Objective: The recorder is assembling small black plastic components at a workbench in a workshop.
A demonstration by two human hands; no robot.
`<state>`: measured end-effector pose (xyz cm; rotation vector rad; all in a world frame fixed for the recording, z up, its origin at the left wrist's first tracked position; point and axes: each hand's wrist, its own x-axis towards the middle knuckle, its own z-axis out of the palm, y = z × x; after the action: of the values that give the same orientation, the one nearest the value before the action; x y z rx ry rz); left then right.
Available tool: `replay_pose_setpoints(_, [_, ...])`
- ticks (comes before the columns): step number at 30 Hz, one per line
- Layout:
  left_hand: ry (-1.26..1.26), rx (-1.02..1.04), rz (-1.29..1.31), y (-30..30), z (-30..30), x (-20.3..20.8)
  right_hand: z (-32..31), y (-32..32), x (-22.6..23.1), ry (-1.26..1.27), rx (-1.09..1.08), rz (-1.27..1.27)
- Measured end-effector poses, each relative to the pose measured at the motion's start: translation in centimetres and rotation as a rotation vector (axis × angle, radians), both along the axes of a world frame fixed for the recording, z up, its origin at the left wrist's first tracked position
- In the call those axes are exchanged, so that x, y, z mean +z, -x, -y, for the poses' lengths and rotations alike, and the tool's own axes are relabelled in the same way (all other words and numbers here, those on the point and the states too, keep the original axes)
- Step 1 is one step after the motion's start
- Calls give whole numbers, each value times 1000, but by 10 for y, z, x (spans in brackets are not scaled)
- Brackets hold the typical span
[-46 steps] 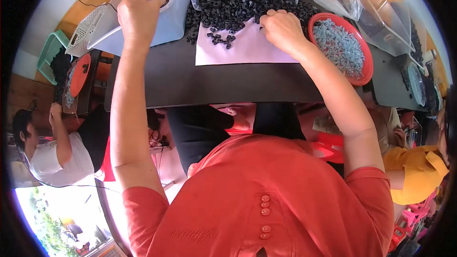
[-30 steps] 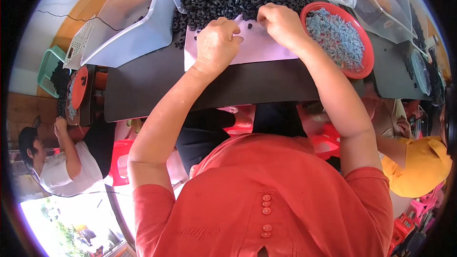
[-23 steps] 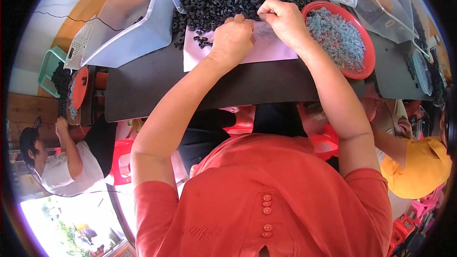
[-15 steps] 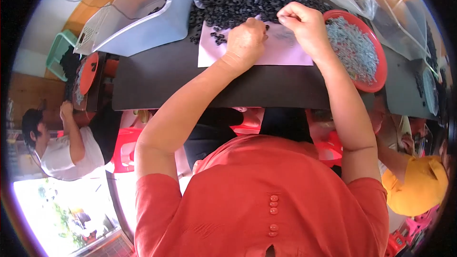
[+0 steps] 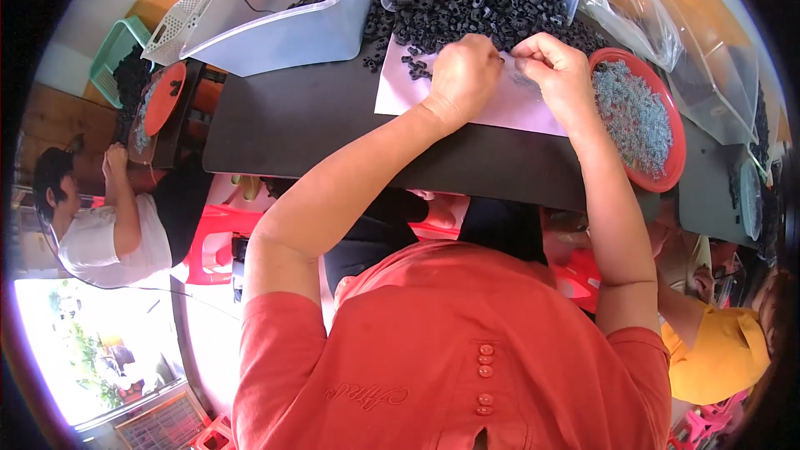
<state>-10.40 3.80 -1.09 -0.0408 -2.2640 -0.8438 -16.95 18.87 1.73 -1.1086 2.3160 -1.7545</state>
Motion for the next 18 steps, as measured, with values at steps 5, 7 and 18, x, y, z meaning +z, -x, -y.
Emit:
replay_pose_setpoints(5, [-1014, -162, 363, -12, -7, 34, 9, -11, -2, 13, 38, -135])
replay_pose_setpoints(7, [-1149, -191, 388, -12, -6, 34, 10, -7, -9, 126, 27, -171])
replay_pose_setpoints(18, [-1547, -386, 415, -18, 9, 28, 8, -13, 2, 168, 99, 141])
